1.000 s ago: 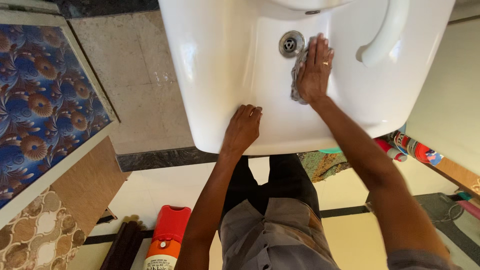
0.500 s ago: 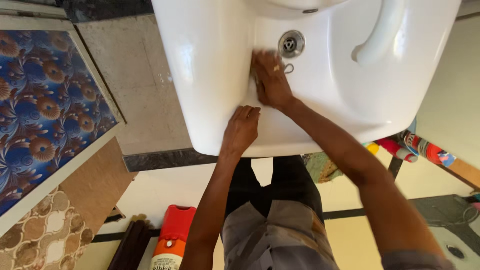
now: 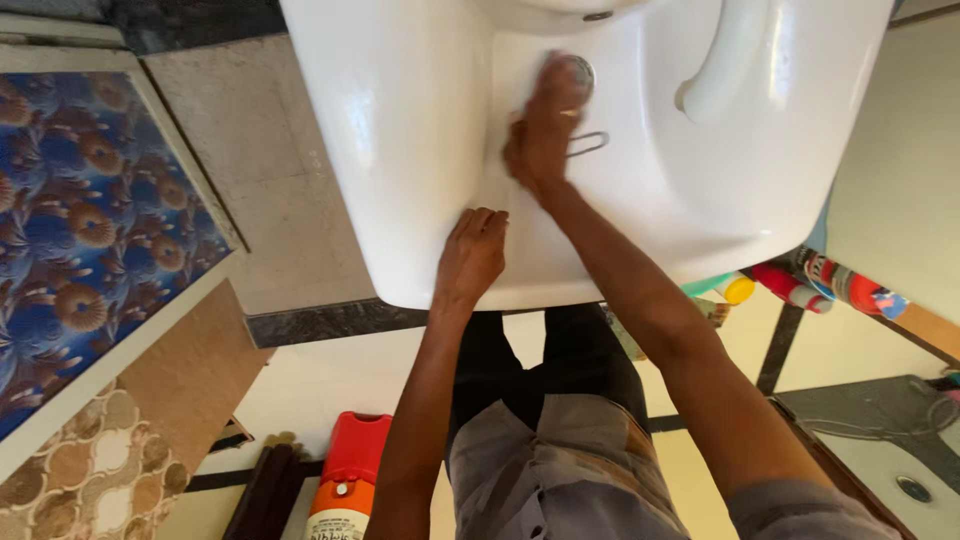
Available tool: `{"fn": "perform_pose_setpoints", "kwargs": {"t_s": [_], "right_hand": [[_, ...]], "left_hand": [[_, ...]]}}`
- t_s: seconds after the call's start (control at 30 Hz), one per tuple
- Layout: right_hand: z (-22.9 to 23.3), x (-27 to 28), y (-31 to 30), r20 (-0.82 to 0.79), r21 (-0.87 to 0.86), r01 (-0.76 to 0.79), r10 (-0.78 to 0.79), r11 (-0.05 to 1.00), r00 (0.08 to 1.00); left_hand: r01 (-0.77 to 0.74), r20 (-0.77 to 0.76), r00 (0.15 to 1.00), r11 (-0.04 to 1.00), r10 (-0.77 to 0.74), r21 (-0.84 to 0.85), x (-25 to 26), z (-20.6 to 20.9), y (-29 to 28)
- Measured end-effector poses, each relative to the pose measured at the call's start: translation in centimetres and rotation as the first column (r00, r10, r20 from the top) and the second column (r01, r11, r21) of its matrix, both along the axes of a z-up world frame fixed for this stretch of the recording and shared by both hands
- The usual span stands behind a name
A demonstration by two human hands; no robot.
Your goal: The person cleans a white bathroom sink using a cloth. They wipe the basin, faucet, and surrounding surfaces, then rinse and wring the cloth before continuing to wipe the sink.
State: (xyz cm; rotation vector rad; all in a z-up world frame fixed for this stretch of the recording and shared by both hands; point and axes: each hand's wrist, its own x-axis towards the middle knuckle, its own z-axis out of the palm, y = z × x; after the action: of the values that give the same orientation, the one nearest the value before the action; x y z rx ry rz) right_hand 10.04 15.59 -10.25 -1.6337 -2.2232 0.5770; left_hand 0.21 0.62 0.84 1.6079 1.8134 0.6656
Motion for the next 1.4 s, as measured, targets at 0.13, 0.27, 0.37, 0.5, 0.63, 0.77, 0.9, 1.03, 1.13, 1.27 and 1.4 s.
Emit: {"fn": "perform_pose_setpoints", "kwargs": {"t_s": [0.13,0.27,0.37,0.5,0.63,0.77,0.9,1.03,1.13,1.27,1.4], "right_hand": [[3.0,2.5,-2.4,-0.070,-0.205,-0.511,0.509,0.835,0.858],[4.7,8.2,-0.9,0.006,-0.532,-0.455,0.540,0.714,0.841],[3.0,10.0,1.3,0.090,-0.249,-0.244,0.273,0.937,0.958],[-1.3,9.5,2.2,0.008,0.024,0.170,-0.170,0.985,0.985],[-5.2,2.5,2.0,-0.171,-0.009,0.396,-0.392,0.918,0.904],[-5.6,-1.5,2.0,-0.285,0.065,0.298,-0.269,0.952,0.920],[-2.8,0.7,-1.4,-0.219,0.056,-0.193,0.201,0.980,0.955],[1.0,5.2,-3.6,-0.097,-0.084,-0.580,0.573,0.810,0.814],[2.0,6.6,-1.8,-0.059,-0.045,-0.730,0.728,0.681,0.683],[-0.3,4.9,1.3,0.040,-0.052,-0.688,0.689,0.724,0.723],[-3.4,5.0,6.0,0.038,0.090,-0.668,0.667,0.739,0.744]], "left_hand": [[0.026,-0.036,0.999,1.000,-0.026,0.002,-0.1,0.3,0.0],[0.046,-0.046,0.998,0.999,-0.045,0.012,-0.3,0.0,-0.1],[0.034,-0.049,0.998,0.998,-0.032,0.048,-0.2,-0.3,-0.4],[0.020,-0.058,0.998,0.999,-0.018,0.044,-0.1,-1.1,-0.6],[0.015,-0.057,0.998,1.000,-0.015,-0.006,0.1,-0.9,-0.7],[0.027,-0.071,0.997,0.997,-0.032,-0.068,0.3,-0.7,-0.2],[0.019,-0.051,0.998,0.999,-0.021,-0.050,0.1,-0.6,-0.1],[0.021,-0.037,0.999,0.999,-0.022,-0.035,0.4,-0.1,-0.3],[0.036,-0.062,0.997,0.999,-0.037,-0.025,-0.5,3.5,2.3],[0.039,-0.096,0.995,0.999,-0.042,-0.029,0.1,0.7,0.6],[0.039,-0.068,0.997,0.998,-0.042,-0.047,0.2,-0.7,-0.4]]}}
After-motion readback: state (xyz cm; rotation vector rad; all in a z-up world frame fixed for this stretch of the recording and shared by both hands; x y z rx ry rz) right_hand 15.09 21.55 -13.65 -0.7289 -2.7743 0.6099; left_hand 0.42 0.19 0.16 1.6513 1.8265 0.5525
